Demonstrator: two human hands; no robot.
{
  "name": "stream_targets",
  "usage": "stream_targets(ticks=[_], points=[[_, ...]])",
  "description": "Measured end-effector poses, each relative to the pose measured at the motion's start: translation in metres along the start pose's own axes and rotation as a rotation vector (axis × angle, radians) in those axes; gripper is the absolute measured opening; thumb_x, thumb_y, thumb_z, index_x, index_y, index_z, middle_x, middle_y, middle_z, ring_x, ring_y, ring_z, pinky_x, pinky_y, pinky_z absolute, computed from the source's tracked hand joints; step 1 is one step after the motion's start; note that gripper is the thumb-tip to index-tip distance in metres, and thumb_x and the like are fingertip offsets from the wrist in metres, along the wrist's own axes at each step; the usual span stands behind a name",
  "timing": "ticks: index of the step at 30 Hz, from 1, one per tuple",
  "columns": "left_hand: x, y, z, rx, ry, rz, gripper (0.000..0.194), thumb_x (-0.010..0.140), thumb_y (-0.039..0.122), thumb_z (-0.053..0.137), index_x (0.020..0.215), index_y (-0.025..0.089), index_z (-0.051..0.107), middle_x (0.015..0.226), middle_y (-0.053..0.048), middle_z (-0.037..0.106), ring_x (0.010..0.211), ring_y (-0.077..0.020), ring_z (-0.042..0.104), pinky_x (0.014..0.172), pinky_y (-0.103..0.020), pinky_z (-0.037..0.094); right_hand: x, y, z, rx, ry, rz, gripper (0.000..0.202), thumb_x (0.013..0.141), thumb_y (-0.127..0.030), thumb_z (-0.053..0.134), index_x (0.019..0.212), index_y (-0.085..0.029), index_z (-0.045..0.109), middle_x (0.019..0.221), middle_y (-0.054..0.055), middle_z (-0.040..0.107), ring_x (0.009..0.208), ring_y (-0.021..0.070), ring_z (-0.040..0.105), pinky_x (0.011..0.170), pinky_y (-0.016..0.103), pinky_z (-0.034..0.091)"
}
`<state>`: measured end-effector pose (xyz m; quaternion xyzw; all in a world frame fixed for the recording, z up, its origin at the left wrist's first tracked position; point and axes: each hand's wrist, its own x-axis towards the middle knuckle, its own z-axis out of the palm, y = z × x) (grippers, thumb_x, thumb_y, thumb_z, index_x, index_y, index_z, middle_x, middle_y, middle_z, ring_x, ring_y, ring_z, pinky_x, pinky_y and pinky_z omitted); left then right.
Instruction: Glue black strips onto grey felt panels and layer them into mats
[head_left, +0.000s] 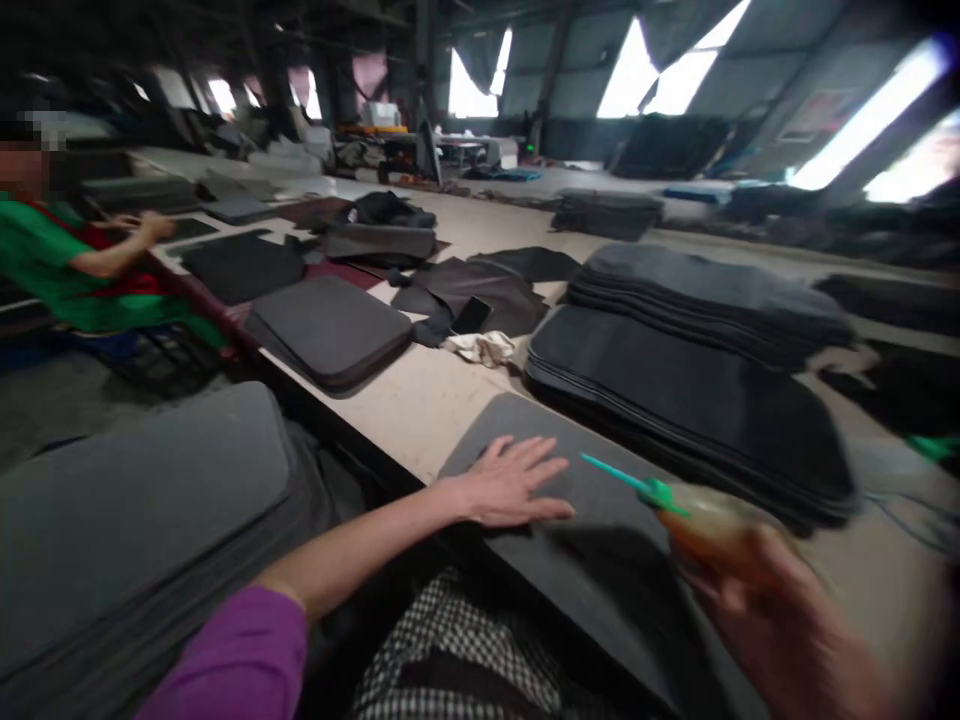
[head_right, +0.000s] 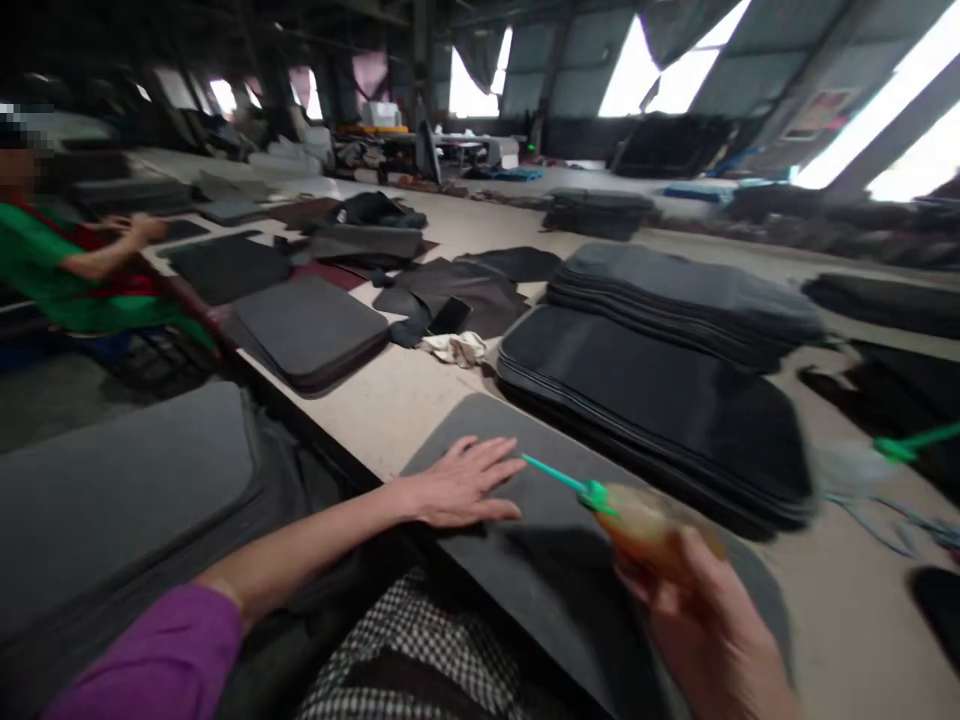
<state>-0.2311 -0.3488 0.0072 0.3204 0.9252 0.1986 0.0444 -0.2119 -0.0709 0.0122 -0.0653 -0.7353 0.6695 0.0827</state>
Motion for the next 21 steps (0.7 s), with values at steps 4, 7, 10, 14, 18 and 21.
stream_targets(ticks=[4, 7, 10, 14, 18, 21], points=[[-0.002, 0.013, 0.019, 0.091, 0.065, 0.095, 0.082, 0.097, 0.073, 0.026, 0.157, 0.018, 0.035, 0.166, -0.017, 0.032, 0.156, -0.0266, 0.022, 0.124, -0.05, 0.015, -0.006, -0.027, 0.006, 0.181, -0.135, 0.068, 0.058, 0.073, -0.053, 0.084, 0.122, -0.028, 0.064, 0.111, 0.008, 0.067, 0.08, 0.0268, 0.067, 0.051, 0.03, 0.055], [-0.005, 0.02, 0.034, 0.117, 0.082, 0.074, 0.083, 0.095, 0.077, 0.03, 0.153, 0.019, 0.041, 0.155, -0.015, 0.05, 0.149, -0.0274, 0.036, 0.124, -0.049, 0.017, -0.004, -0.032, 0.031, 0.069, -0.247, -0.025, 0.06, 0.075, -0.049, 0.086, 0.124, -0.026, 0.061, 0.102, 0.005, 0.065, 0.072, 0.0207, 0.062, 0.049, 0.025, 0.052], [-0.007, 0.021, 0.042, 0.089, 0.071, 0.044, 0.081, 0.095, 0.077, 0.031, 0.153, 0.022, 0.041, 0.15, -0.011, 0.056, 0.142, -0.0274, 0.046, 0.124, -0.049, 0.02, -0.006, -0.029, 0.055, -0.016, -0.371, -0.099, 0.062, 0.076, -0.049, 0.087, 0.126, -0.025, 0.058, 0.109, 0.006, 0.065, 0.088, 0.0248, 0.066, 0.053, 0.025, 0.054], [-0.008, 0.022, 0.042, 0.03, 0.012, -0.053, 0.08, 0.095, 0.076, 0.033, 0.156, 0.024, 0.038, 0.159, -0.009, 0.047, 0.14, -0.0283, 0.049, 0.119, -0.044, 0.033, -0.005, -0.022, 0.081, -0.089, -0.471, -0.214, 0.062, 0.079, -0.052, 0.085, 0.127, -0.025, 0.056, 0.117, 0.006, 0.063, 0.102, 0.0273, 0.065, 0.08, 0.035, 0.06], [-0.006, 0.021, 0.048, 0.023, -0.009, -0.07, 0.086, 0.097, 0.071, 0.037, 0.161, 0.016, 0.024, 0.166, -0.012, 0.034, 0.152, -0.0302, 0.032, 0.124, -0.042, 0.028, -0.001, -0.018, 0.099, -0.219, -0.529, -0.36, 0.059, 0.083, -0.053, 0.082, 0.128, -0.026, 0.055, 0.12, 0.006, 0.062, 0.108, 0.0279, 0.063, 0.097, 0.042, 0.054], [-0.005, 0.017, 0.059, 0.042, 0.007, -0.016, 0.077, 0.102, 0.06, 0.038, 0.161, 0.013, 0.023, 0.167, -0.012, 0.031, 0.155, -0.0303, 0.024, 0.127, -0.042, 0.02, 0.001, -0.018, 0.106, -0.294, -0.568, -0.47, 0.052, 0.086, -0.052, 0.078, 0.126, -0.026, 0.055, 0.12, 0.007, 0.061, 0.109, 0.0289, 0.061, 0.1, 0.045, 0.051]])
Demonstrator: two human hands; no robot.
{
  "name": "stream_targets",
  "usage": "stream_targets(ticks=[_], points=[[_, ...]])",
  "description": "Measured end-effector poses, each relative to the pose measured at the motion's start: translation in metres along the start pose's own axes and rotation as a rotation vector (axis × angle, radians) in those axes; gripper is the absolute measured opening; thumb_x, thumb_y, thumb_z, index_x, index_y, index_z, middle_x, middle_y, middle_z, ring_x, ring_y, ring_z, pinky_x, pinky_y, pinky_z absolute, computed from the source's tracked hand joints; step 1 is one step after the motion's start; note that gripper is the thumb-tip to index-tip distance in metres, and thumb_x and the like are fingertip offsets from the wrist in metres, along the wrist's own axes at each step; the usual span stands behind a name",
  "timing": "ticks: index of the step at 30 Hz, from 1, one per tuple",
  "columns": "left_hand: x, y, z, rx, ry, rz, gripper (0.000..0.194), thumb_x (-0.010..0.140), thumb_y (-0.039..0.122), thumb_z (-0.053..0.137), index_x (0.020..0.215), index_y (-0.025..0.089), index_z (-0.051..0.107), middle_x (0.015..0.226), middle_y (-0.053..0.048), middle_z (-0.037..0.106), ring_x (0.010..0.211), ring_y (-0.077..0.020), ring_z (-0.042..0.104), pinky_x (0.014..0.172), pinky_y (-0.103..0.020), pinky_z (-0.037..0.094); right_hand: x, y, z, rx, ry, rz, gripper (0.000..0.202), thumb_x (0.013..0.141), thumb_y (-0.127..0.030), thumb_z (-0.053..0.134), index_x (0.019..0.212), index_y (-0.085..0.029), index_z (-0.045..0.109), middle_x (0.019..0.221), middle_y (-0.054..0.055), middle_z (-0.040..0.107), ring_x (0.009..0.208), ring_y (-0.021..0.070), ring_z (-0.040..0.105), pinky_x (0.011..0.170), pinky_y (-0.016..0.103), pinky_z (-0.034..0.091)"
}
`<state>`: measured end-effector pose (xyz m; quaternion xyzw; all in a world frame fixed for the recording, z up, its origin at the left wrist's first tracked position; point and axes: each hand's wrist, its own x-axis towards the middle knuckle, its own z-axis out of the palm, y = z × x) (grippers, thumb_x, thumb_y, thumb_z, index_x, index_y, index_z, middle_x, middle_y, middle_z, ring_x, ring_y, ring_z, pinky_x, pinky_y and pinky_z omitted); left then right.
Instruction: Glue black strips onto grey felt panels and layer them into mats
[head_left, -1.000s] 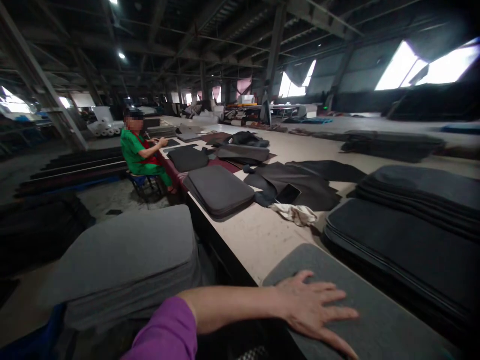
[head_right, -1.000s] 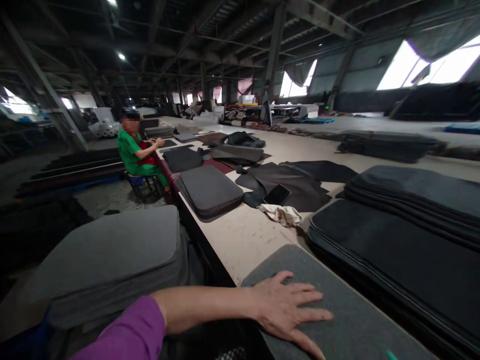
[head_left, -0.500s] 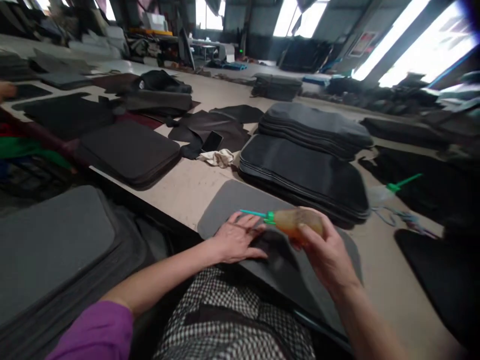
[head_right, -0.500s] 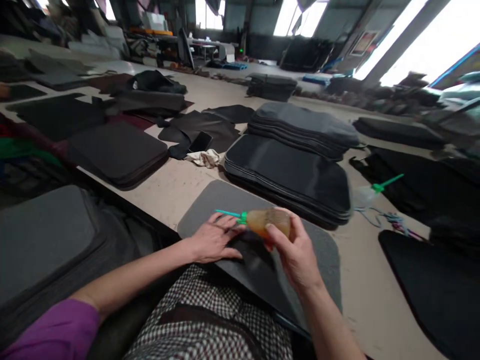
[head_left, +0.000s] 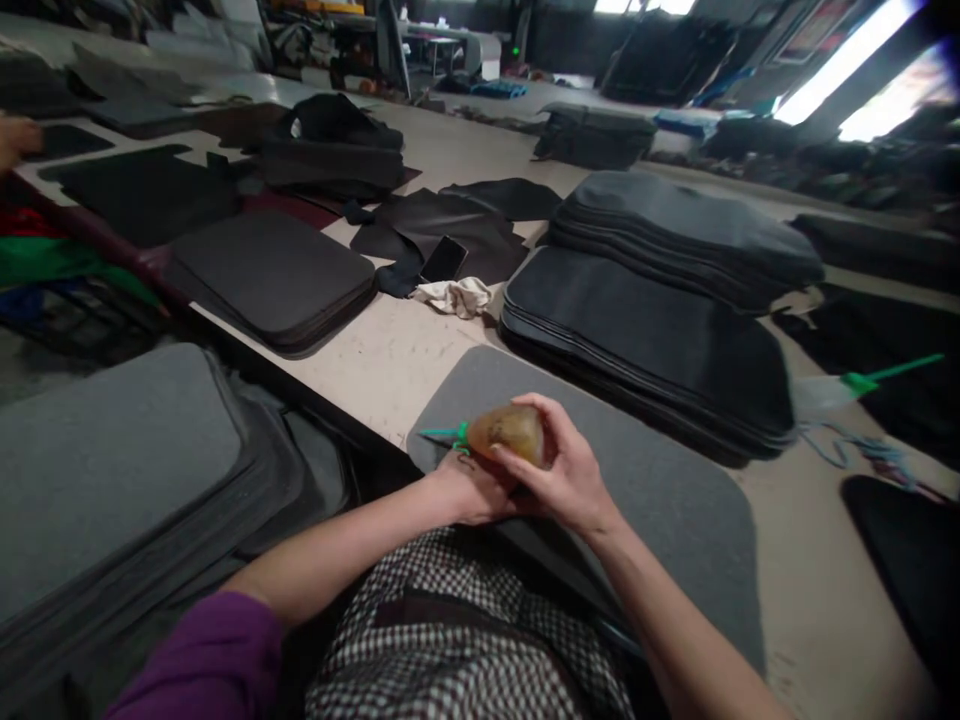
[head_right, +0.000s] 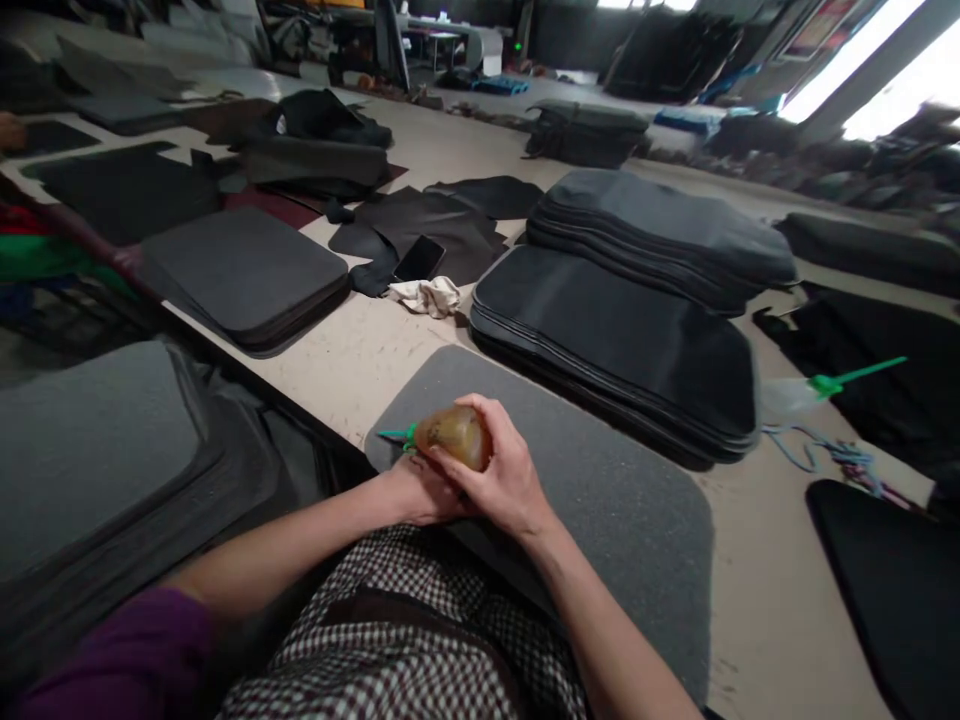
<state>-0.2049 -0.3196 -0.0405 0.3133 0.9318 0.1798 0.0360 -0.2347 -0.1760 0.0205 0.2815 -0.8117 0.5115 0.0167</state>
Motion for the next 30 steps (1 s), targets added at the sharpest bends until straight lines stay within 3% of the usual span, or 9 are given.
stream_targets(ticks=[4, 9, 13, 18, 23, 30], points=[[0.0, -0.004, 0.01, -0.006, -0.012, 0.055, 0.067, 0.106, 0.047, 0.033, 0.161, 0.011, 0.024, 0.166, -0.013, 0.032, 0.154, -0.0312, 0.025, 0.128, -0.046, 0.015, 0.003, 0.002, 0.004, -0.007, -0.056, -0.032, 0.049, 0.089, -0.05, 0.076, 0.126, -0.026, 0.054, 0.117, 0.007, 0.061, 0.107, 0.0285, 0.061, 0.099, 0.044, 0.051], [-0.001, -0.001, 0.0, -0.049, 0.069, -0.037, 0.087, 0.097, 0.069, 0.041, 0.162, 0.013, 0.023, 0.164, -0.015, 0.036, 0.149, -0.0337, 0.035, 0.125, -0.046, 0.026, 0.01, 0.01, 0.001, -0.017, -0.033, -0.002, 0.052, 0.088, -0.051, 0.077, 0.129, -0.026, 0.054, 0.122, 0.007, 0.059, 0.11, 0.0289, 0.06, 0.101, 0.044, 0.049], [-0.001, -0.002, -0.007, -0.011, 0.093, 0.01, 0.087, 0.096, 0.075, 0.032, 0.159, 0.014, 0.03, 0.159, -0.015, 0.044, 0.148, -0.0305, 0.037, 0.123, -0.048, 0.026, 0.019, 0.016, -0.005, -0.048, 0.008, 0.0, 0.053, 0.088, -0.052, 0.076, 0.129, -0.025, 0.054, 0.123, 0.007, 0.059, 0.112, 0.0288, 0.059, 0.101, 0.043, 0.049], [-0.002, -0.002, -0.015, 0.095, 0.15, 0.073, 0.081, 0.098, 0.073, 0.025, 0.156, 0.018, 0.035, 0.159, -0.013, 0.045, 0.154, -0.0296, 0.025, 0.126, -0.056, 0.01, 0.031, 0.03, -0.007, -0.069, 0.106, 0.017, 0.054, 0.089, -0.051, 0.076, 0.13, -0.025, 0.053, 0.123, 0.006, 0.06, 0.111, 0.0283, 0.059, 0.101, 0.042, 0.048], [0.0, -0.001, -0.022, 0.098, 0.177, 0.085, 0.079, 0.097, 0.074, 0.027, 0.151, 0.018, 0.044, 0.16, -0.013, 0.043, 0.15, -0.0285, 0.032, 0.124, -0.054, 0.015, 0.045, 0.047, -0.007, -0.116, 0.232, 0.019, 0.055, 0.086, -0.051, 0.078, 0.128, -0.026, 0.054, 0.118, 0.006, 0.061, 0.107, 0.0287, 0.06, 0.097, 0.043, 0.05], [0.001, -0.002, -0.016, 0.122, 0.206, 0.093, 0.082, 0.097, 0.074, 0.024, 0.155, 0.018, 0.039, 0.162, -0.014, 0.04, 0.151, -0.028, 0.03, 0.123, -0.054, 0.018, 0.065, 0.063, -0.008, -0.25, 0.408, -0.036, 0.054, 0.086, -0.052, 0.076, 0.127, -0.023, 0.055, 0.118, 0.007, 0.06, 0.107, 0.0284, 0.059, 0.098, 0.043, 0.047]])
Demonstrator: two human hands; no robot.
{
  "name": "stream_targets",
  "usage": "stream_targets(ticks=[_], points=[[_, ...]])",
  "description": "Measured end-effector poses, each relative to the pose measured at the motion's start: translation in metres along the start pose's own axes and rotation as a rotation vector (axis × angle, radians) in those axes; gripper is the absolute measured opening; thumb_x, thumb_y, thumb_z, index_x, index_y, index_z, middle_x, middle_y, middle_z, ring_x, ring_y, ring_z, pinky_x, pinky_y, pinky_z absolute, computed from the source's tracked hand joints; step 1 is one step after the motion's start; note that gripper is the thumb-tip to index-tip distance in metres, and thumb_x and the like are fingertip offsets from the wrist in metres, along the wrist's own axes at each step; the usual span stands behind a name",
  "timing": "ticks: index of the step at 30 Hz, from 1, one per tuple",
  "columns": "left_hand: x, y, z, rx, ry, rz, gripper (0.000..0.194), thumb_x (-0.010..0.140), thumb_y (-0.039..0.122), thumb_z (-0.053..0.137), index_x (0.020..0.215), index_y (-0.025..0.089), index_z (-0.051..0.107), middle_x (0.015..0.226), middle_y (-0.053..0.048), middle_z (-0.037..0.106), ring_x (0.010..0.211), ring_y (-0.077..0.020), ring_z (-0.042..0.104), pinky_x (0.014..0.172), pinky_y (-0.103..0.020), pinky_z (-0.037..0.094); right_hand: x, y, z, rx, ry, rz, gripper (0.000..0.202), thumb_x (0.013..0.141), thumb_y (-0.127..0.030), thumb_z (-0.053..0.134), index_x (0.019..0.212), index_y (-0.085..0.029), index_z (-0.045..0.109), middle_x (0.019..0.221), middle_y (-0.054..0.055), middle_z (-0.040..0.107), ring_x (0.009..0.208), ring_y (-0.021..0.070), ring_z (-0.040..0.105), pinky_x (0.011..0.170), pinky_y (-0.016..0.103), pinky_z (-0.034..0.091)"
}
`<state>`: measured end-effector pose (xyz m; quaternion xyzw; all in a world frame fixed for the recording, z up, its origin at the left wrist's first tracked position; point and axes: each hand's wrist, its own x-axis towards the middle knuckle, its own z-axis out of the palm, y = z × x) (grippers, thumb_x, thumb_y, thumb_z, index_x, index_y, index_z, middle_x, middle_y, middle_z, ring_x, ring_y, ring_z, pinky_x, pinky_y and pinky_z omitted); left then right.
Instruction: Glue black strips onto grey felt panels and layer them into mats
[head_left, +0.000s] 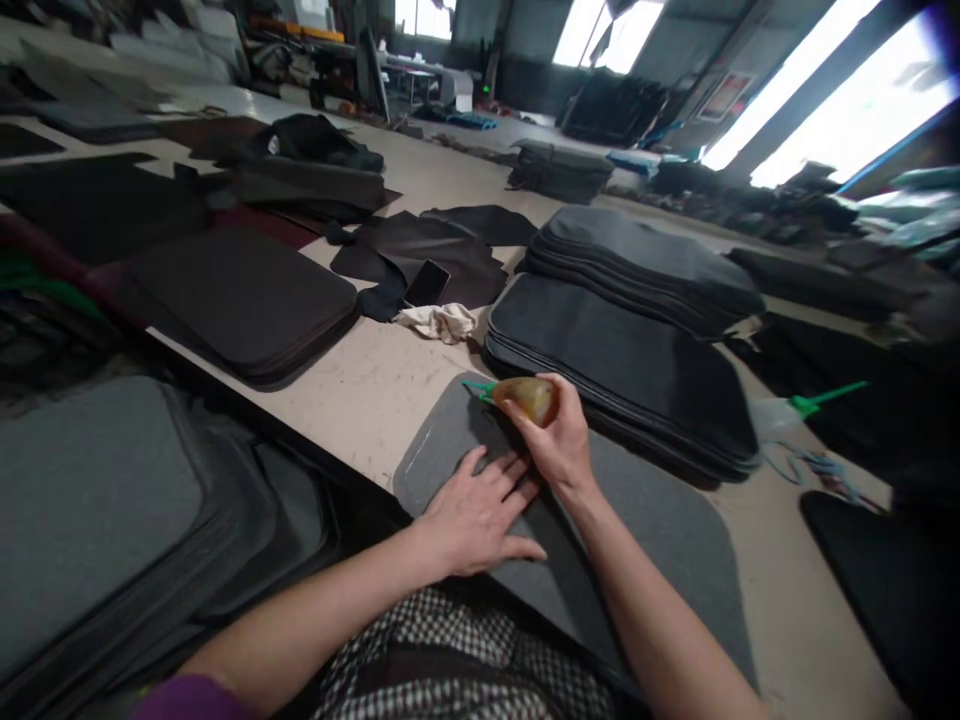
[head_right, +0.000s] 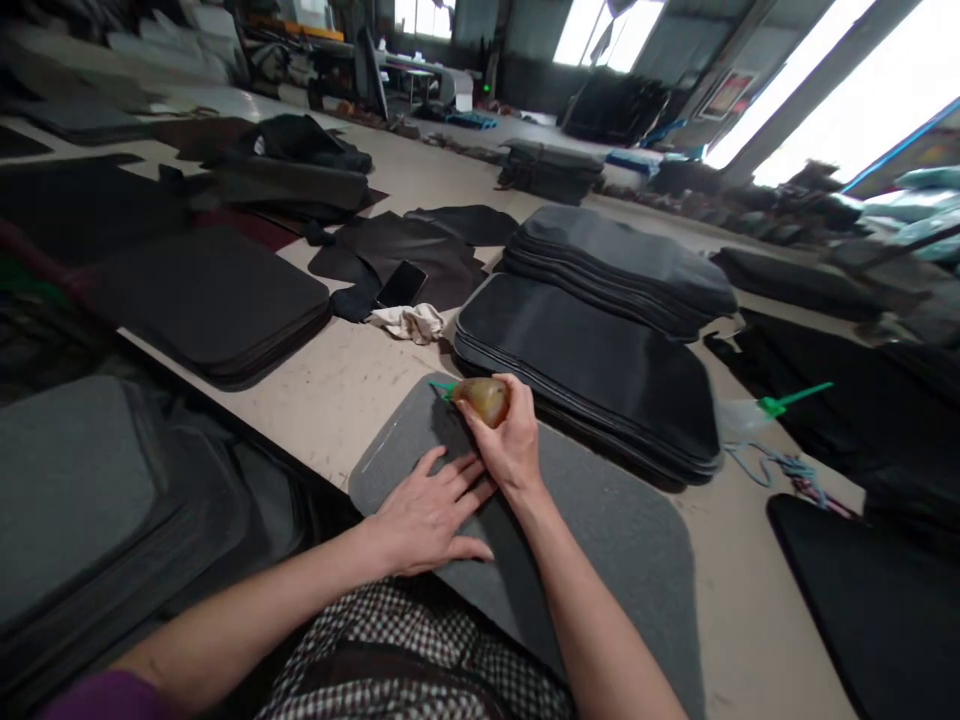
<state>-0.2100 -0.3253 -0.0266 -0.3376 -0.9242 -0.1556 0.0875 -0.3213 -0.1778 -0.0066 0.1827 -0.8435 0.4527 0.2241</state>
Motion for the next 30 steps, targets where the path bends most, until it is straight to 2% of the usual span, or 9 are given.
stream_targets(ticks=[6, 11, 17, 23, 30], points=[[0.0, -0.001, 0.001, 0.02, -0.008, -0.001, 0.082, 0.098, 0.073, 0.023, 0.155, 0.018, 0.04, 0.161, -0.014, 0.041, 0.15, -0.0284, 0.033, 0.123, -0.053, 0.019, 0.004, 0.005, 0.001, -0.067, 0.075, -0.017, 0.054, 0.087, -0.052, 0.072, 0.127, -0.02, 0.055, 0.118, 0.009, 0.059, 0.108, 0.0287, 0.058, 0.098, 0.044, 0.047], [-0.001, 0.0, -0.003, 0.054, -0.003, 0.006, 0.082, 0.097, 0.074, 0.021, 0.154, 0.019, 0.042, 0.16, -0.014, 0.043, 0.15, -0.0281, 0.033, 0.122, -0.05, 0.022, -0.002, 0.005, -0.014, -0.11, 0.038, 0.018, 0.057, 0.086, -0.057, 0.073, 0.127, -0.022, 0.056, 0.115, 0.009, 0.06, 0.104, 0.0293, 0.06, 0.094, 0.044, 0.048], [0.0, 0.001, -0.001, 0.071, -0.013, 0.005, 0.08, 0.098, 0.073, 0.022, 0.152, 0.019, 0.045, 0.162, -0.014, 0.041, 0.151, -0.0272, 0.033, 0.123, -0.051, 0.02, -0.006, 0.008, -0.035, -0.125, 0.083, 0.031, 0.057, 0.085, -0.06, 0.071, 0.125, -0.021, 0.056, 0.115, 0.01, 0.061, 0.104, 0.0298, 0.06, 0.094, 0.044, 0.049], [0.0, 0.002, 0.002, 0.055, -0.017, 0.008, 0.077, 0.099, 0.071, 0.023, 0.153, 0.021, 0.043, 0.164, -0.012, 0.039, 0.152, -0.0259, 0.033, 0.123, -0.052, 0.021, -0.014, 0.012, -0.061, -0.175, 0.101, 0.051, 0.053, 0.086, -0.059, 0.069, 0.121, -0.022, 0.056, 0.115, 0.01, 0.062, 0.104, 0.0294, 0.06, 0.094, 0.044, 0.049], [0.002, 0.003, 0.008, 0.103, -0.028, 0.021, 0.073, 0.099, 0.07, 0.028, 0.153, 0.023, 0.044, 0.164, -0.011, 0.037, 0.152, -0.0263, 0.033, 0.122, -0.053, 0.022, -0.036, 0.026, -0.108, -0.241, 0.16, 0.113, 0.053, 0.084, -0.06, 0.069, 0.118, -0.022, 0.057, 0.113, 0.009, 0.063, 0.103, 0.0295, 0.06, 0.094, 0.043, 0.049]])
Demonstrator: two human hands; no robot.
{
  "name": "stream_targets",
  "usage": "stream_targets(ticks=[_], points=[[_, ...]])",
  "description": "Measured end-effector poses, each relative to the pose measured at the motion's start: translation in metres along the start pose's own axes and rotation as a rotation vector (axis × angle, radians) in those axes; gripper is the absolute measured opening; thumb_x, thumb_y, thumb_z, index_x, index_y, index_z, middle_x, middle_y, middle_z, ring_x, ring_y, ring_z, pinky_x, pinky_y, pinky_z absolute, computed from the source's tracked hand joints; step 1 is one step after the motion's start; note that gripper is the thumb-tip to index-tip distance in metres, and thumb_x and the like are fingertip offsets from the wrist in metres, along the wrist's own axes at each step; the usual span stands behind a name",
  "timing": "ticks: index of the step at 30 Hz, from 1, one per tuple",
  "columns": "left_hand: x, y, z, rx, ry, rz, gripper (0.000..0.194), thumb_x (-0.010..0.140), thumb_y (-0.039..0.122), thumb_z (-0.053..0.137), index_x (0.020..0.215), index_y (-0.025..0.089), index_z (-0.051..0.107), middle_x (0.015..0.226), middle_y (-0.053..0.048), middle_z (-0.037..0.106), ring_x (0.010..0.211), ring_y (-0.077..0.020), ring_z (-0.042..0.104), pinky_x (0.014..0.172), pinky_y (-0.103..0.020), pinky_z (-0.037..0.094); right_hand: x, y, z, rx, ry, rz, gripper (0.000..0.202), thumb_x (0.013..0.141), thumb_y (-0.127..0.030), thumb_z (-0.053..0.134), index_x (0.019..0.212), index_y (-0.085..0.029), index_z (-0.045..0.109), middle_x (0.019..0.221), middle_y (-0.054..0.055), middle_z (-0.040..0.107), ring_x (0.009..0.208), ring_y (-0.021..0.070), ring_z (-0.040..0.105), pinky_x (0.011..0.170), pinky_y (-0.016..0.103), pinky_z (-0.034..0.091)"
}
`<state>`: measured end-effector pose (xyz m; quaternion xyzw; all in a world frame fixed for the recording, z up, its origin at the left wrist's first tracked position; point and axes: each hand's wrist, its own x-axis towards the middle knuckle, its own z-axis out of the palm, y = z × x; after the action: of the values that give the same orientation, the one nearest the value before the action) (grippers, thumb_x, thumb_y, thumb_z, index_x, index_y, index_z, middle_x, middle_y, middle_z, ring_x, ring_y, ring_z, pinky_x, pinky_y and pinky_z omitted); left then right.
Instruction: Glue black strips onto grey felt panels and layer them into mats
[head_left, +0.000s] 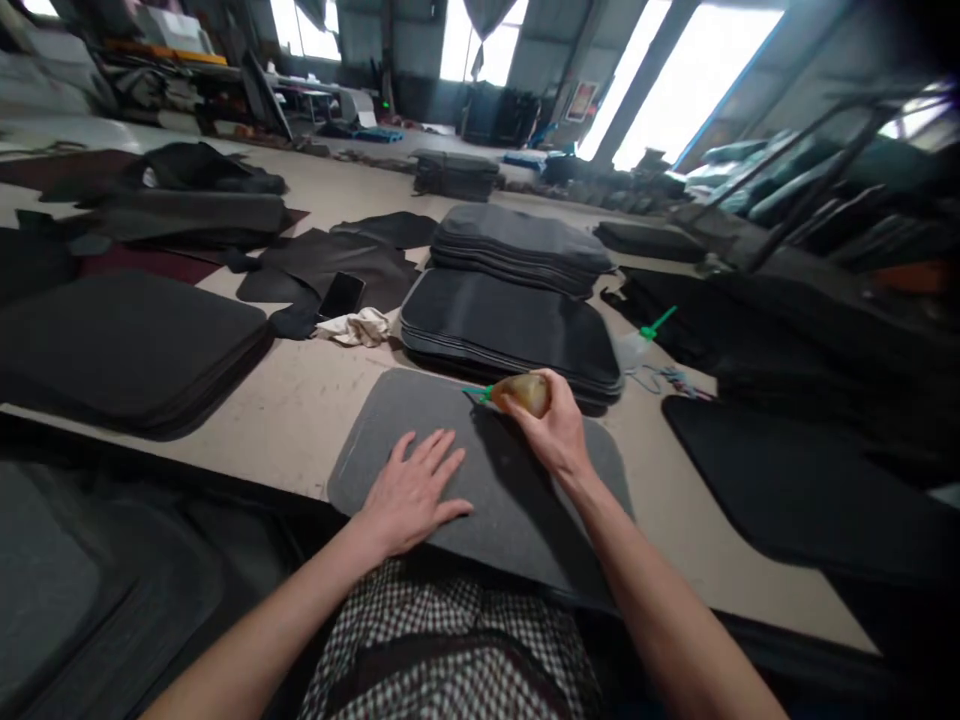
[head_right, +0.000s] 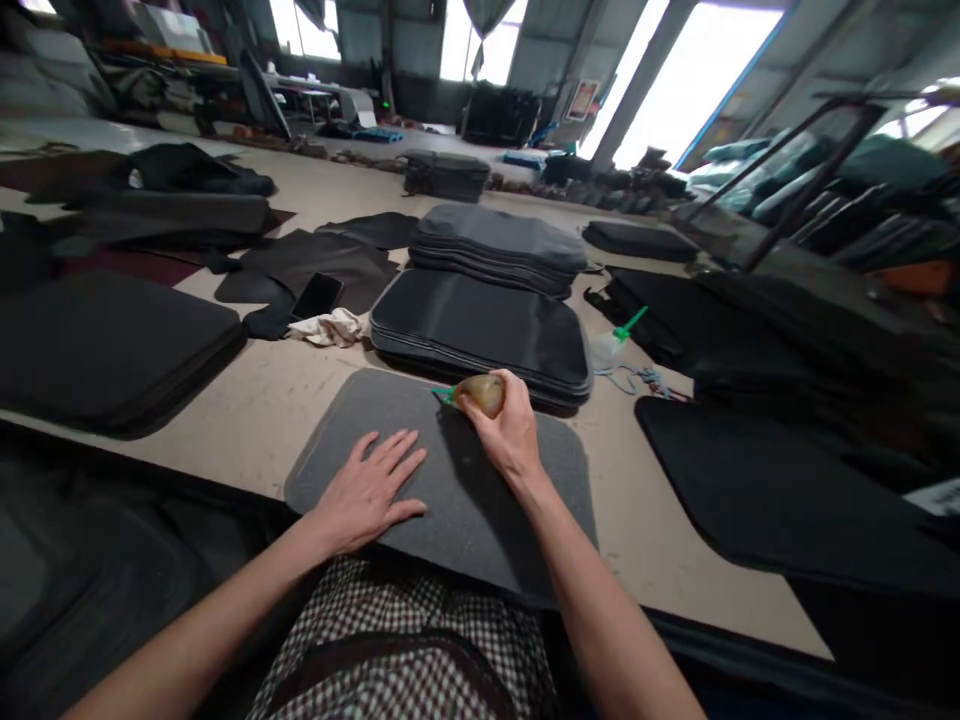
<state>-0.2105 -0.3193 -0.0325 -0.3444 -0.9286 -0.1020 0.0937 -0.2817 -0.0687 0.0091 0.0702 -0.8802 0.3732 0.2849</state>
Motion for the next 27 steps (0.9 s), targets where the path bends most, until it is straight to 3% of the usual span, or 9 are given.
stream_targets(ticks=[21, 25, 27], points=[[0.003, -0.002, 0.008, 0.023, -0.026, 0.039, 0.065, 0.099, 0.062, 0.042, 0.154, 0.028, 0.043, 0.165, -0.011, 0.036, 0.151, -0.0312, 0.036, 0.121, -0.058, 0.025, -0.058, 0.1, -0.185, -0.328, 0.231, 0.324, 0.06, 0.075, -0.067, 0.071, 0.112, -0.021, 0.061, 0.108, 0.009, 0.065, 0.097, 0.0305, 0.062, 0.089, 0.044, 0.049], [0.003, -0.002, 0.01, 0.002, -0.025, 0.042, 0.064, 0.099, 0.062, 0.043, 0.153, 0.027, 0.045, 0.164, -0.012, 0.037, 0.151, -0.0311, 0.035, 0.121, -0.058, 0.024, -0.072, 0.101, -0.208, -0.377, 0.318, 0.388, 0.064, 0.07, -0.068, 0.075, 0.111, -0.02, 0.063, 0.106, 0.009, 0.066, 0.095, 0.0315, 0.062, 0.086, 0.046, 0.051], [0.003, -0.002, 0.008, -0.04, -0.027, 0.029, 0.063, 0.1, 0.06, 0.044, 0.152, 0.025, 0.046, 0.166, -0.013, 0.034, 0.152, -0.0319, 0.033, 0.122, -0.059, 0.023, -0.076, 0.088, -0.21, -0.287, 0.38, 0.414, 0.065, 0.07, -0.065, 0.078, 0.114, -0.02, 0.063, 0.104, 0.008, 0.065, 0.087, 0.0295, 0.063, 0.074, 0.041, 0.054]])
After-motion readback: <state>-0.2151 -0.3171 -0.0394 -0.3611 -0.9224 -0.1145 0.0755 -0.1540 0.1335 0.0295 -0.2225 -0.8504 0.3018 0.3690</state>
